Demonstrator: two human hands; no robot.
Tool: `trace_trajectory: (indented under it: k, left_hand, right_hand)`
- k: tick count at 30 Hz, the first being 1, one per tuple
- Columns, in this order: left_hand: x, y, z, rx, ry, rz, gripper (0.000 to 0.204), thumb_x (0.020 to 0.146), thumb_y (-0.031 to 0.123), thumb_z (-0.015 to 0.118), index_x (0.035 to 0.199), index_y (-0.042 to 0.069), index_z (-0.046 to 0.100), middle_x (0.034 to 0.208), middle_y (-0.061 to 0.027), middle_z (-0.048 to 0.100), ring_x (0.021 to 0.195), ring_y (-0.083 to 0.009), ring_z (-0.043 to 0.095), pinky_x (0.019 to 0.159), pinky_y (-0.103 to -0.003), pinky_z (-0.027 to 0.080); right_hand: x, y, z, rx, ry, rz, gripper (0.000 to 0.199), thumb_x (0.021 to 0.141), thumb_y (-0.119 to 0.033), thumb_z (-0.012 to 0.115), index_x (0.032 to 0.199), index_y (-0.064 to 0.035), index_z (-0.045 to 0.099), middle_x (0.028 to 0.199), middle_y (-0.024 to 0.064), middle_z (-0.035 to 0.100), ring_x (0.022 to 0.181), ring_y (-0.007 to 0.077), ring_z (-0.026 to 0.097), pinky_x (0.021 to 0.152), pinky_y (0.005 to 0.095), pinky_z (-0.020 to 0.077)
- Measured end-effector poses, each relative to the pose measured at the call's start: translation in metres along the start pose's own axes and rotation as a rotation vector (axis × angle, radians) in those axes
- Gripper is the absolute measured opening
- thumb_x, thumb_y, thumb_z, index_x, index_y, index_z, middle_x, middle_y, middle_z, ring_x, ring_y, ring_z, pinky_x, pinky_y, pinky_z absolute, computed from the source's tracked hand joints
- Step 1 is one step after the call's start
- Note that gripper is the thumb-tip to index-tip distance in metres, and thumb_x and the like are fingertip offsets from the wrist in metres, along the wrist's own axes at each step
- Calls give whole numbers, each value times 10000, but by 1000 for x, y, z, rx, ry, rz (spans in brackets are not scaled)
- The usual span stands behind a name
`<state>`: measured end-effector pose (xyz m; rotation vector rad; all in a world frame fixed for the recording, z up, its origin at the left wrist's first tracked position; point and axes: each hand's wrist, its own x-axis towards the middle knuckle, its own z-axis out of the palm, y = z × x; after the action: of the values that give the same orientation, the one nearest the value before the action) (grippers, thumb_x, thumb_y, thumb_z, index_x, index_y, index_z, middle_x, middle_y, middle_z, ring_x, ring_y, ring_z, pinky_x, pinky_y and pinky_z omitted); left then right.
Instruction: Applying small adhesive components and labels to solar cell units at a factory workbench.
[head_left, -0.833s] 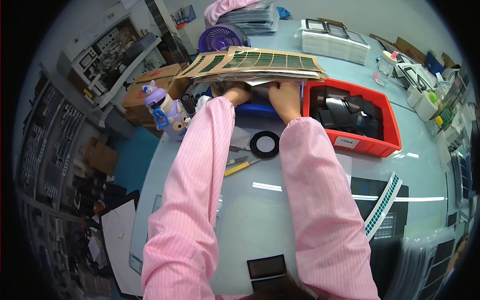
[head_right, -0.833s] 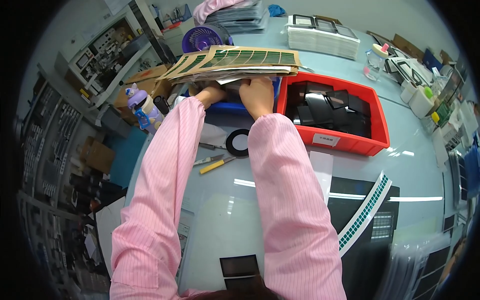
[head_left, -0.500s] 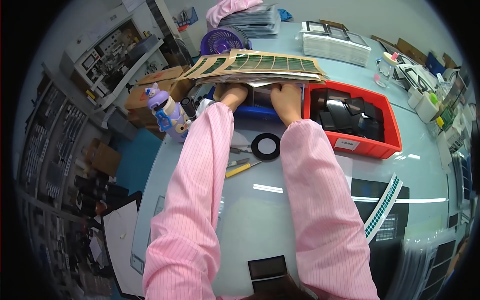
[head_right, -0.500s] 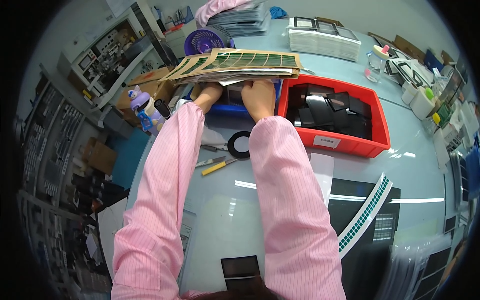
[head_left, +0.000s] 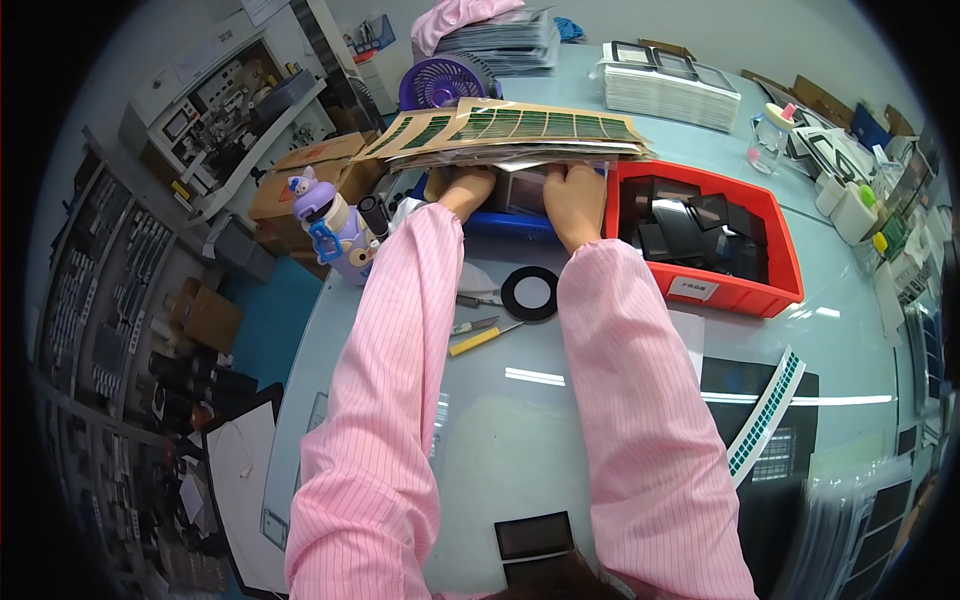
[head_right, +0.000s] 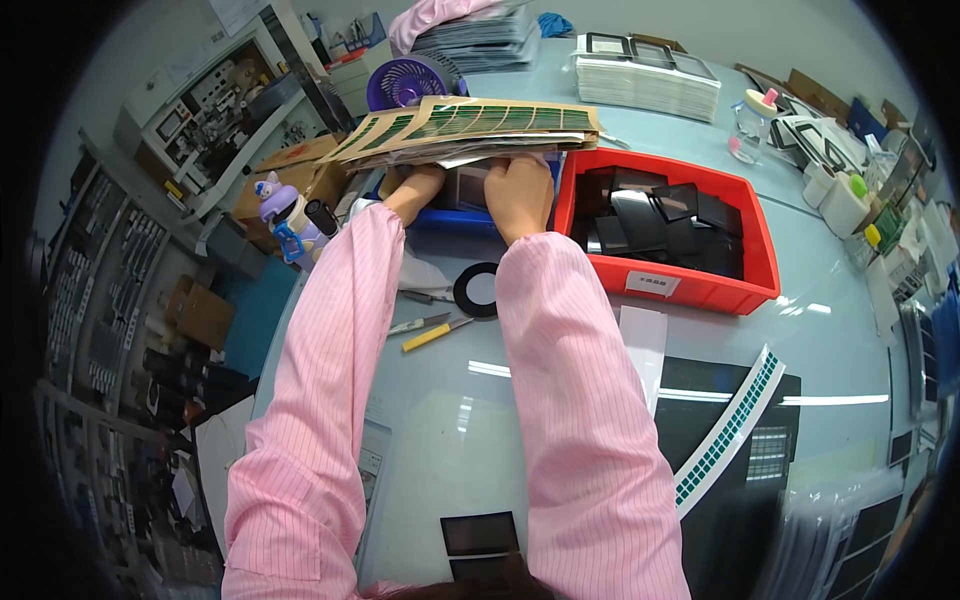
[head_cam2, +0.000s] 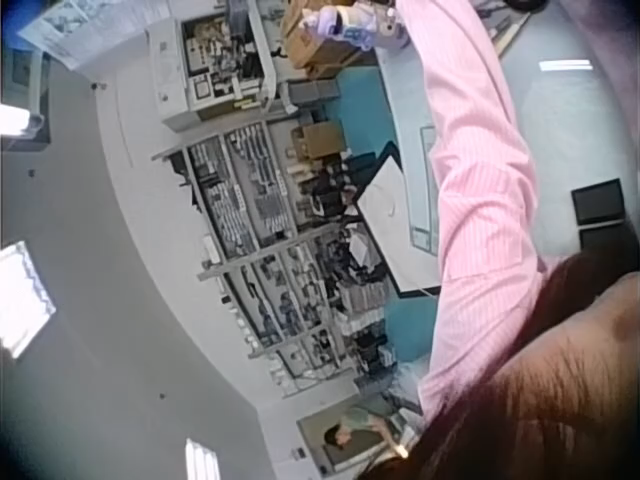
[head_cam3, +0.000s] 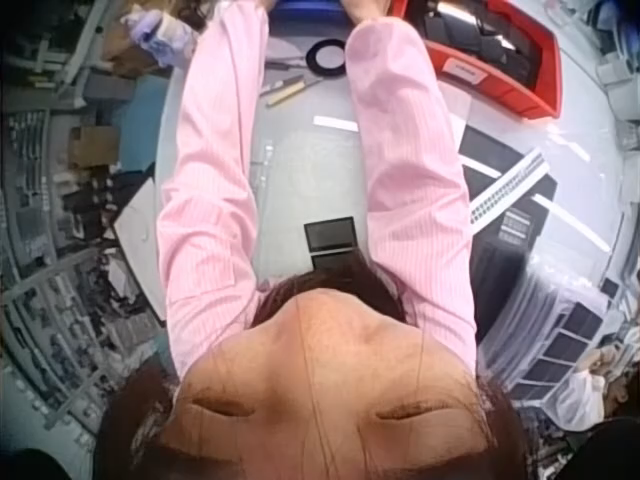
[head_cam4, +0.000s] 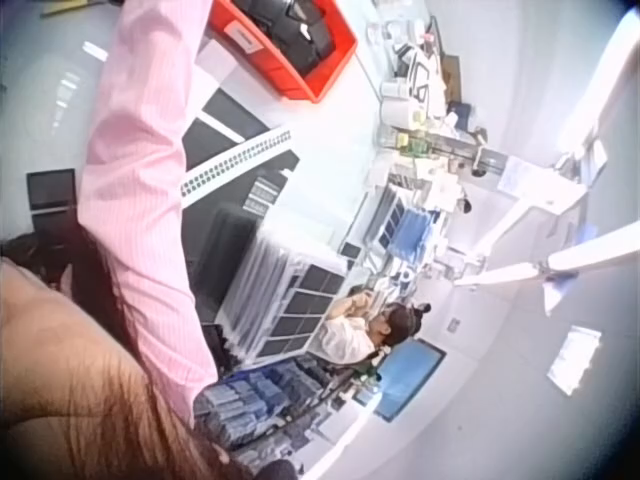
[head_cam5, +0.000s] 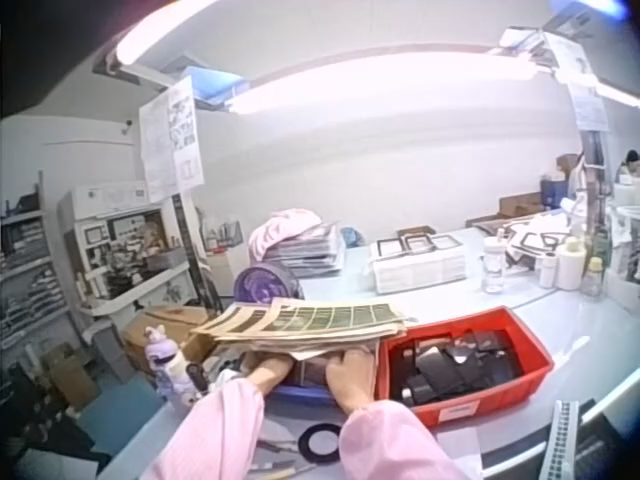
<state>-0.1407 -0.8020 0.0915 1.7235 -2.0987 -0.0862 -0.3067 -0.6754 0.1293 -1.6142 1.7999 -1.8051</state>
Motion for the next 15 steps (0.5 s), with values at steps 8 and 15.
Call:
trace_trajectory:
  k: [8, 15]
  left_hand:
    - [-50, 66, -58, 196, -319, 12, 687, 879, 231, 536, 1496, 10, 332, 1561, -238, 287, 1457, -372, 261, 1184, -435, 240]
    - [3, -13, -37, 330, -365, 139, 620, 867, 263, 581, 1407, -23, 474, 1465, -255, 434, 1357, -373, 429, 1099, -434, 374]
  right_hand:
    - [0, 11, -3, -39, 20, -16, 279, 910, -218, 539, 939, 3, 707, 954, 280, 668, 929, 464, 628, 843, 508, 480]
    - [-3, -40, 16, 65, 7, -37, 292, 907, -218, 534, 924, 20, 702, 933, 282, 667, 920, 465, 628, 840, 510, 482]
